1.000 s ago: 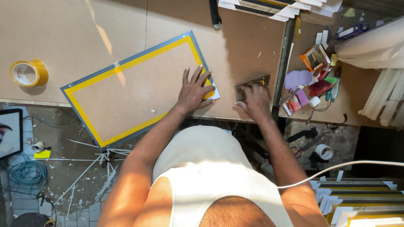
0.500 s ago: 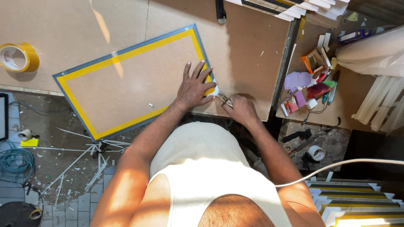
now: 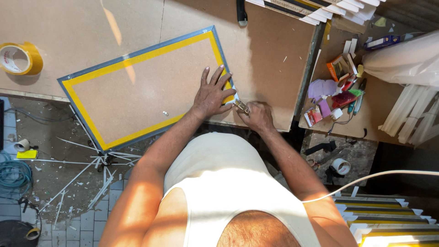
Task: The person assembles picture frames by applying yellow tape to the edges of a board, cutting the tape with a utility knife, and securing white corner pieces with a staple gun. The process is repeated for multiple frames.
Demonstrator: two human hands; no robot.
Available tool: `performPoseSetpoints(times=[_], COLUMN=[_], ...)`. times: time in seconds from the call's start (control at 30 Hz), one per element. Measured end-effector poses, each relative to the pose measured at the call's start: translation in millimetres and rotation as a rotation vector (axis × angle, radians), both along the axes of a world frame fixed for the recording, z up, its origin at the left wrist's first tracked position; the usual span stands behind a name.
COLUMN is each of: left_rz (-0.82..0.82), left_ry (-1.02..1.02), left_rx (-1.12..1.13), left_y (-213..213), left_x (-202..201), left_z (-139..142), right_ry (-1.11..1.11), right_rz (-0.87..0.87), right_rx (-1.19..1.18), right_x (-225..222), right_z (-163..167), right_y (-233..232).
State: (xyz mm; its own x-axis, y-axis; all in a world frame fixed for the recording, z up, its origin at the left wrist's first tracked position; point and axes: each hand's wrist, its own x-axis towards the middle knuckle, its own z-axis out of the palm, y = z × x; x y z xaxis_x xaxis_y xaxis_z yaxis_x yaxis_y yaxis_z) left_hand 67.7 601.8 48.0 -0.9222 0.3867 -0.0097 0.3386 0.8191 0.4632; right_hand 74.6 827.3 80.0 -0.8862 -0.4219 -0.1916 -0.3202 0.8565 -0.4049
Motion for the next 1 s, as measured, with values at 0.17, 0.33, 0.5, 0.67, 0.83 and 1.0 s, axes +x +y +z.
performPoseSetpoints(times=[0.17, 0.33, 0.5, 0.67, 0.83, 1.0], left_rz=[0.016, 0.012, 0.07, 0.743, 1.554, 1.351], left_ry=[0.048, 0.077, 0.021, -0.065, -0.205, -0.15], left_rx=[0.033, 0.046, 0.071, -0.082, -0.043, 0.869], left_y=[-2.6, -6.8, -22.1, -130.4, -256.4, -276.6], left_x=[3.6, 7.4, 21.2, 80.5, 176.9, 206.6], left_z=[3.9, 13.2, 13.1, -10.4, -6.1, 71.8], right_ry=[-0.012, -0.008, 0.137, 0.388, 0.519, 0.493], right_rz=[0.028, 0.005, 0.037, -0.023, 0.23, 0.502], right_rx=[0.03, 0.015, 0.057, 0.165, 0.004, -0.176], right_x=[0.4, 4.8, 11.1, 16.5, 12.9, 3.7], right_z=[3.2, 5.6, 18.4, 41.9, 37.6, 23.2], right_y=[-0.4, -7.1, -7.2, 4.7, -15.6, -50.2])
